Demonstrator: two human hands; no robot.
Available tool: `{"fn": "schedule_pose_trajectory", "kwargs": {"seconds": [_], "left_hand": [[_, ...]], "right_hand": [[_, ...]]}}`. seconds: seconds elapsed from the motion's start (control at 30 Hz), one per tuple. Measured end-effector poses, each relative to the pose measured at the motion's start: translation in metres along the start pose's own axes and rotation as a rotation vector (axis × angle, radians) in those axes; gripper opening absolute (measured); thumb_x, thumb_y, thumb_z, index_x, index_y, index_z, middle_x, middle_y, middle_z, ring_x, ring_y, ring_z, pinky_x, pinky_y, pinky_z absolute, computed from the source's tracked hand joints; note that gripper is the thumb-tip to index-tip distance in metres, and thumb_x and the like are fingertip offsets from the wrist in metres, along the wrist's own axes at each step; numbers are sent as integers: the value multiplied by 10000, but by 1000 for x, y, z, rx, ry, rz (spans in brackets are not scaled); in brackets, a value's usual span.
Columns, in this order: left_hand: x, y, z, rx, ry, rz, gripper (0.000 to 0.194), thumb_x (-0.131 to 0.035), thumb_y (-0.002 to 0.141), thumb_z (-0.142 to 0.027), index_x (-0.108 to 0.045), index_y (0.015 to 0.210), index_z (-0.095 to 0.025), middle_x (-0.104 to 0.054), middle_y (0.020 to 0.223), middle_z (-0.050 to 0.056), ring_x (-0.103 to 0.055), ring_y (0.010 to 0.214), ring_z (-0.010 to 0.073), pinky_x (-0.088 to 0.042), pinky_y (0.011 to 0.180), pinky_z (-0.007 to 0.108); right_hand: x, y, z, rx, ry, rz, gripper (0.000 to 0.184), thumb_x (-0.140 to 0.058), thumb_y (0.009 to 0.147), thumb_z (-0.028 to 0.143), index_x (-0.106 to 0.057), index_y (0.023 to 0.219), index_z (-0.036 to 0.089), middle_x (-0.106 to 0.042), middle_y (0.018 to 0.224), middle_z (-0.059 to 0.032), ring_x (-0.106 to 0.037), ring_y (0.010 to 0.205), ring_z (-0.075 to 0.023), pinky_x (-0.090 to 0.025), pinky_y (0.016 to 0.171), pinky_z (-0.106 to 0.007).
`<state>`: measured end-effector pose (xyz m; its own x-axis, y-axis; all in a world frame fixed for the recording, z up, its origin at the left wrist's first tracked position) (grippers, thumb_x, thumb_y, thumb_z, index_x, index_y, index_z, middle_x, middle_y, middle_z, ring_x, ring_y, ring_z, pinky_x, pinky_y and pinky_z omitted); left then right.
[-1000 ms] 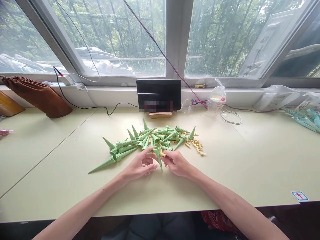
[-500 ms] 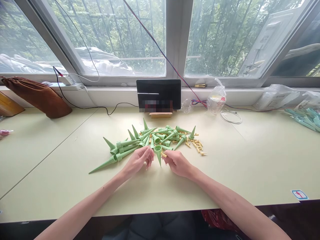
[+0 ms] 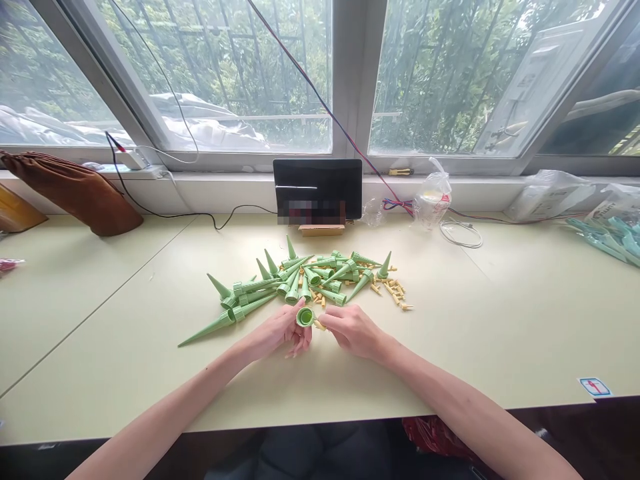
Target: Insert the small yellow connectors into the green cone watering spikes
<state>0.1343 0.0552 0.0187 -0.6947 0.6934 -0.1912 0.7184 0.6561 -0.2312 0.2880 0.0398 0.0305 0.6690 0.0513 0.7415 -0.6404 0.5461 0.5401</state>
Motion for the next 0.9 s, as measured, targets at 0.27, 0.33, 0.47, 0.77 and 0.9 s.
{"fn": "schedule_pose_trajectory", "kwargs": {"seconds": [0.27,0.33,0.47,0.77,0.9], "left_hand": [[-1,-2,1,-12,-39,39,637,-412,978,-584,-679,692,-82,-656,635,89,-534,452,101,-414,429,215],[-1,-2,1,-12,-45,45,612,-429,977,-574,-680,716,-80,-657,648,87,-537,458,101,-419,435,216],[0,-2,1,-18,-60,67,541,-480,958,-567,-663,787,-88,-663,736,83,-546,475,97,-430,441,218],[0,-6,-4,-30,-32,113,438,-551,931,-543,-626,1002,-117,-640,892,79,-594,550,111,-450,475,224],[-1,-8,-6,-30,-7,130,432,-561,935,-523,-602,1157,-155,-626,940,74,-615,586,116,-463,500,225]], "right_hand": [[0,0,2,25,23,11,272,-312,1005,126,-482,804,195,-409,673,14,-277,566,-127,-232,534,-246],[0,-1,2,27,32,18,266,-316,1002,126,-488,810,194,-420,674,12,-289,567,-126,-236,539,-245],[1,0,3,31,60,12,257,-319,995,114,-482,814,198,-440,672,8,-294,569,-128,-237,537,-245],[-2,-4,-1,21,90,13,262,-313,978,96,-499,823,197,-480,681,3,-334,553,-124,-237,528,-244],[-2,-5,-3,9,80,2,253,-327,971,92,-485,802,196,-462,670,8,-319,553,-123,-230,532,-247]]}}
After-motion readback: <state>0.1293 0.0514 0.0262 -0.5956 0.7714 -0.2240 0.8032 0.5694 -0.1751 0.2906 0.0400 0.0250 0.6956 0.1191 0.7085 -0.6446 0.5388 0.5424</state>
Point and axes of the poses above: each hand's wrist, its own y-axis towards the middle knuckle, its own x-axis out of the back of the hand, z = x × y, the point moved 5 cm from there along y, towards the middle knuckle
